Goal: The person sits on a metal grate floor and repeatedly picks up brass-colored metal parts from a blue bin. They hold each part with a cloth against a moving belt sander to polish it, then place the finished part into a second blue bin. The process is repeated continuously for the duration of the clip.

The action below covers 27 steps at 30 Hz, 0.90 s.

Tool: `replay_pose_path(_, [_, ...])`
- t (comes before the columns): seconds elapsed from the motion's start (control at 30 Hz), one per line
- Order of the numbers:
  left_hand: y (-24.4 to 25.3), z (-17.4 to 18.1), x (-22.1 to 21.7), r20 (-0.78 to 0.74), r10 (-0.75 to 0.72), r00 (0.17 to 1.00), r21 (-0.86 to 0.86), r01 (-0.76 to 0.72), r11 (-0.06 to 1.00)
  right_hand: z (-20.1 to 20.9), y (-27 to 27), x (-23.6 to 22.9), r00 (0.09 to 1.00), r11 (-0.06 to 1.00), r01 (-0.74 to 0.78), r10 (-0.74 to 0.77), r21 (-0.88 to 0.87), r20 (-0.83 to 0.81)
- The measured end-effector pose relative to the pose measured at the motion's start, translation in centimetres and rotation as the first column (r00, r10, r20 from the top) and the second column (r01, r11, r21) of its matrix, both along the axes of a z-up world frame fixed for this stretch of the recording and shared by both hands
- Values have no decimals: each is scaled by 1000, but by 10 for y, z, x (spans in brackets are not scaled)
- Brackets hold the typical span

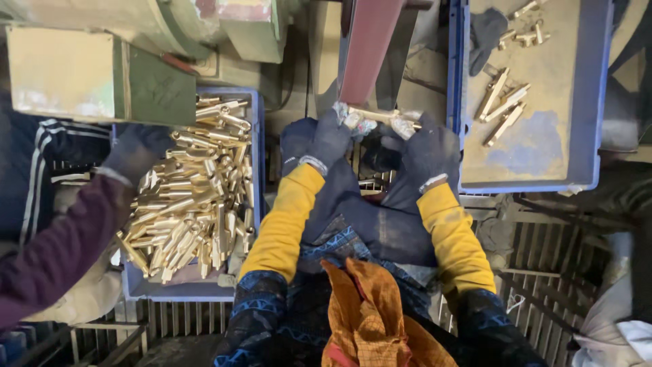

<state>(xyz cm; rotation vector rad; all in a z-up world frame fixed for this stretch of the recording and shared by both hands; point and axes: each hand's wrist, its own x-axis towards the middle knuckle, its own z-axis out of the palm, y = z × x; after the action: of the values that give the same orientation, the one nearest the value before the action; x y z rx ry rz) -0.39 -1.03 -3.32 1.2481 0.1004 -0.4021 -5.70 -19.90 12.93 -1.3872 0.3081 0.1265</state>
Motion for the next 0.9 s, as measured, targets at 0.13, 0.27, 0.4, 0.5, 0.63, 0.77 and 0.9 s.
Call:
replay_pose_path(0.13, [-14, -35, 1, 94, 130, 987, 349, -155, 924, -47, -4, 27, 958, 990, 94, -61, 105, -280])
replay_pose_path(0.27, [-13, -38, 13, -178, 92, 980, 172, -61, 983, -55, -2, 44, 949, 1000, -7, 0, -22, -315])
replay_pose_path(0.4, [-11, 5, -3, -186, 174, 967, 52, -168, 984, -25, 3, 23, 996, 800, -78, 33, -595, -87])
replay_pose_path(0.5, [3, 21, -21, 182, 63, 981, 265, -110, 958, -16, 1, 10, 989, 312, 23, 134, -950, 69])
replay_pose_path(0.63, [4, 10, -2, 266, -39, 963, 555, -120, 823, -45, -5, 22, 997, 571, -62, 64, -819, -30])
replay_pose_path(0.77, [-2, 5, 22, -232, 1, 973, 447, 106, 888, -68, -5, 49, 962, 995, 41, -63, -88, -266])
replay_pose_path(0.9, [3, 12, 11, 41, 69, 997, 385, -80, 919, -54, 7, 41, 961, 974, 72, -126, -217, -246])
